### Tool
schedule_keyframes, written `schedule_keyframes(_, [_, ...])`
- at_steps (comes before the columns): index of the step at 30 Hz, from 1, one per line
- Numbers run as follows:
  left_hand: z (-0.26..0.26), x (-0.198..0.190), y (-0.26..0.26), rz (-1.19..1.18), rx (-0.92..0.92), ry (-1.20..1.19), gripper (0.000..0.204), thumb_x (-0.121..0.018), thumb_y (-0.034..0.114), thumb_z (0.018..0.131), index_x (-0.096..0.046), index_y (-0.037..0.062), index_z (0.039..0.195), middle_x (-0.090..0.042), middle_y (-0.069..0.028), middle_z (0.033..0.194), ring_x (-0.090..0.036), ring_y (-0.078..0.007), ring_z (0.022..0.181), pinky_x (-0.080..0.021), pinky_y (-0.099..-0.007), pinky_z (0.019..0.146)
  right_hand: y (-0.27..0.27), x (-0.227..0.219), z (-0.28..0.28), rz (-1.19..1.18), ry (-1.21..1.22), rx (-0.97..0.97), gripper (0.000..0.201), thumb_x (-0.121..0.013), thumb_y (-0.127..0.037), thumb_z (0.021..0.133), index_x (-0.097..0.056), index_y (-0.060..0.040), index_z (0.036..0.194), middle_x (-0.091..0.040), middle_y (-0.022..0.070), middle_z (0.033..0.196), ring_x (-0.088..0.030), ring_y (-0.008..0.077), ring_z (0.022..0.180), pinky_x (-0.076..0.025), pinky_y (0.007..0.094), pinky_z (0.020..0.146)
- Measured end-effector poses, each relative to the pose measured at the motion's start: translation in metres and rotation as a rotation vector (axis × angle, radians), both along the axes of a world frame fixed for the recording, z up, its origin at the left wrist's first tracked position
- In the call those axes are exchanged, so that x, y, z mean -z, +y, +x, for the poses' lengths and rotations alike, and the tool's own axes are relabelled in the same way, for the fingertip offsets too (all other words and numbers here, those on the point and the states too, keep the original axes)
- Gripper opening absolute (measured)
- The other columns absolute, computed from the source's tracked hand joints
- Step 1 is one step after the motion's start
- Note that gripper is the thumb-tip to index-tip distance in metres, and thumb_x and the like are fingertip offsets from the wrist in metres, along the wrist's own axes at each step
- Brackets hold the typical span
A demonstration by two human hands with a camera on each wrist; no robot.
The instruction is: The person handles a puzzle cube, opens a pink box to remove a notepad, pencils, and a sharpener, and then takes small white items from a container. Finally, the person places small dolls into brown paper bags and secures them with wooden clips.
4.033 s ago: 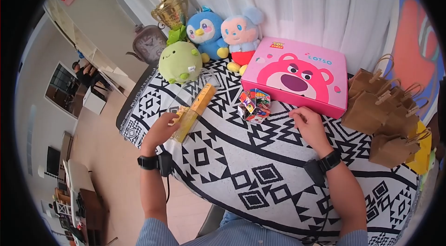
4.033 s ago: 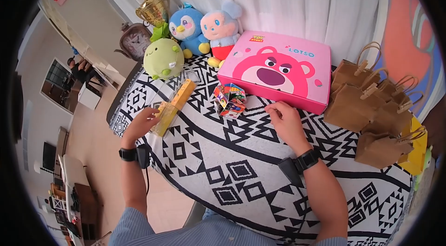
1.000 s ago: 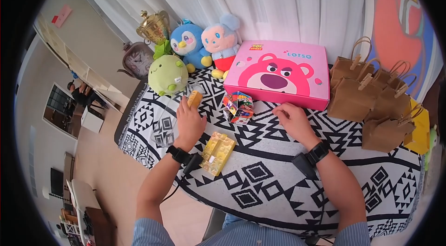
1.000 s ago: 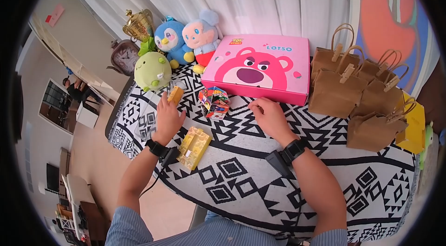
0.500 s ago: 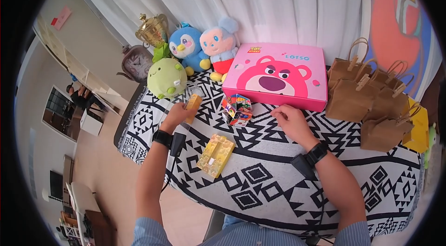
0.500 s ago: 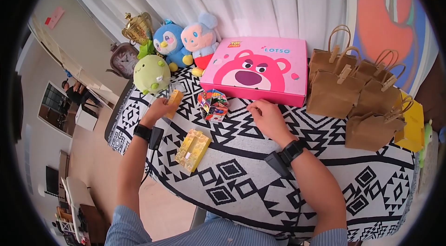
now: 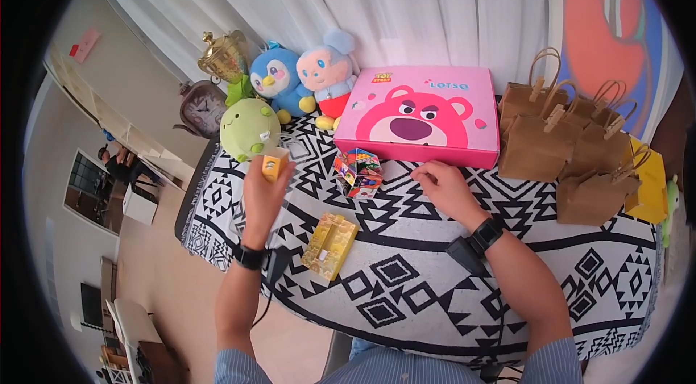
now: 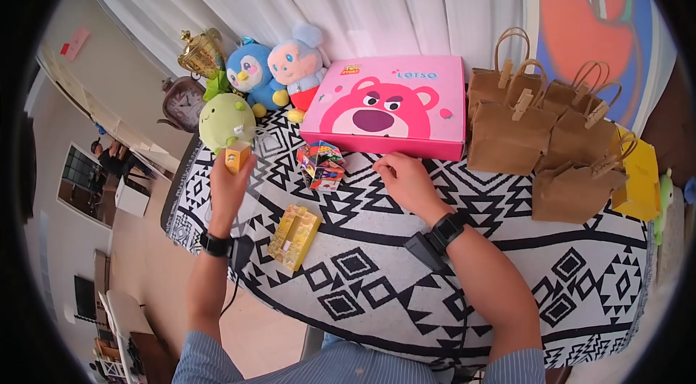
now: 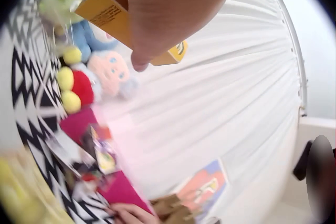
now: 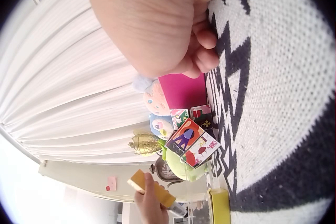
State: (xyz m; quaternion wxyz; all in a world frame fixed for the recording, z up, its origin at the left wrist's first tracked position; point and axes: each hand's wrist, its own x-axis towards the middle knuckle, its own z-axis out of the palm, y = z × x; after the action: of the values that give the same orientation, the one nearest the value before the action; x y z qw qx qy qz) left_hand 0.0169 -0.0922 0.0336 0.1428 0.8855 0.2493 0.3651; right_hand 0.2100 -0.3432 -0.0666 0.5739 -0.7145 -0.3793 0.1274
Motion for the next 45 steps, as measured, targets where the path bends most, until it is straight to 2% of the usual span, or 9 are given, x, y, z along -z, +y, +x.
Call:
schedule_keyframes(2, [0.003, 0.007, -0.030, -0.200, 0.135, 0.078, 0.030, -0.073, 0.021, 0.082, -0.059, -0.0020, 0.095, -0.066, -0.0113, 0.080, -0.061, -0.0169, 0.069, -0.048, -0.0305, 0.063, -0.001, -0.002, -0.001, 0.031, -0.001, -0.010, 0.013, -0.057, -0.007, 0.087, -0.065, 0.0011, 0.092, -0.065, 0.0119, 0.083, -0.059, 0.0214, 0.067, -0.047, 0.0313, 0.065])
schedule_keyframes(4, [0.014, 0.022, -0.048, -0.242, 0.235, 0.057, 0.034, -0.073, 0.027, 0.081, -0.055, -0.0005, 0.088, -0.061, -0.0194, 0.075, -0.060, -0.0358, 0.066, -0.047, -0.0385, 0.058, 0.000, -0.002, -0.001, 0.017, -0.020, -0.013, 0.013, -0.057, -0.007, 0.087, -0.065, 0.0009, 0.092, -0.065, 0.0120, 0.083, -0.060, 0.0218, 0.067, -0.047, 0.0315, 0.065])
schedule_keyframes(12, [0.007, 0.041, -0.038, -0.482, 0.117, 0.260, 0.035, -0.070, 0.030, 0.082, -0.057, -0.0020, 0.088, -0.063, -0.0185, 0.069, -0.064, -0.0312, 0.063, -0.048, -0.0384, 0.056, 0.001, 0.003, 0.000, 0.030, 0.005, -0.005, 0.012, -0.057, -0.007, 0.086, -0.065, 0.0010, 0.091, -0.065, 0.0124, 0.083, -0.059, 0.0216, 0.067, -0.047, 0.0317, 0.065])
schedule_keyframes(14, [-0.007, 0.057, -0.024, -0.445, 0.138, 0.223, 0.034, -0.069, 0.025, 0.085, -0.059, -0.0037, 0.099, -0.062, -0.0068, 0.070, -0.059, -0.0115, 0.058, -0.047, -0.0274, 0.051, 0.001, 0.002, -0.001, 0.044, 0.011, -0.015, 0.012, -0.057, -0.007, 0.086, -0.065, 0.0011, 0.091, -0.065, 0.0124, 0.083, -0.060, 0.0214, 0.067, -0.047, 0.0314, 0.065])
schedule_keyframes(18, [-0.025, 0.067, -0.023, -0.298, 0.139, 0.328, 0.035, -0.067, 0.027, 0.086, -0.058, -0.0057, 0.097, -0.066, -0.0112, 0.072, -0.062, -0.0146, 0.059, -0.047, -0.0281, 0.053, 0.002, 0.004, 0.002, 0.011, 0.020, -0.010, 0.012, -0.057, -0.006, 0.086, -0.065, 0.0013, 0.091, -0.065, 0.0122, 0.084, -0.059, 0.0206, 0.067, -0.046, 0.0304, 0.064])
schedule_keyframes(23, [-0.038, 0.067, -0.021, -0.136, 0.117, 0.385, 0.065, -0.074, 0.033, 0.078, -0.046, -0.0082, 0.119, -0.052, -0.0256, 0.114, -0.049, -0.0371, 0.111, -0.043, -0.0400, 0.091, 0.002, 0.000, 0.001, 0.003, 0.008, -0.014, 0.012, -0.057, -0.006, 0.086, -0.065, 0.0014, 0.091, -0.065, 0.0120, 0.084, -0.059, 0.0200, 0.066, -0.046, 0.0303, 0.064])
schedule_keyframes(29, [-0.014, 0.036, -0.041, 0.070, 0.351, 0.223, 0.079, -0.079, 0.033, 0.072, -0.040, -0.0025, 0.131, -0.038, -0.0257, 0.131, -0.043, -0.0418, 0.118, -0.039, -0.0437, 0.098, 0.002, 0.002, 0.001, 0.003, 0.017, -0.012, 0.012, -0.057, -0.006, 0.087, -0.065, 0.0013, 0.091, -0.066, 0.0114, 0.084, -0.059, 0.0195, 0.067, -0.046, 0.0296, 0.064])
schedule_keyframes(36, [0.057, 0.013, -0.075, 0.233, 0.416, 0.249, 0.085, -0.086, 0.029, 0.062, -0.044, 0.0082, 0.133, -0.035, -0.0224, 0.134, -0.043, -0.0400, 0.119, -0.039, -0.0412, 0.101, 0.002, 0.002, 0.001, 0.032, 0.032, -0.013, 0.012, -0.057, -0.005, 0.086, -0.065, 0.0013, 0.091, -0.065, 0.0123, 0.084, -0.059, 0.0195, 0.067, -0.046, 0.0295, 0.064])
schedule_keyframes(45, [0.059, 0.045, -0.056, -0.173, 0.444, 0.295, 0.063, -0.081, 0.012, 0.068, -0.053, 0.0085, 0.124, -0.047, -0.0143, 0.115, -0.054, -0.0278, 0.105, -0.047, -0.0355, 0.089, 0.000, -0.001, -0.001, -0.002, -0.018, -0.004, 0.014, -0.057, -0.009, 0.087, -0.066, 0.0004, 0.092, -0.064, 0.0129, 0.084, -0.060, 0.0233, 0.068, -0.047, 0.0327, 0.066])
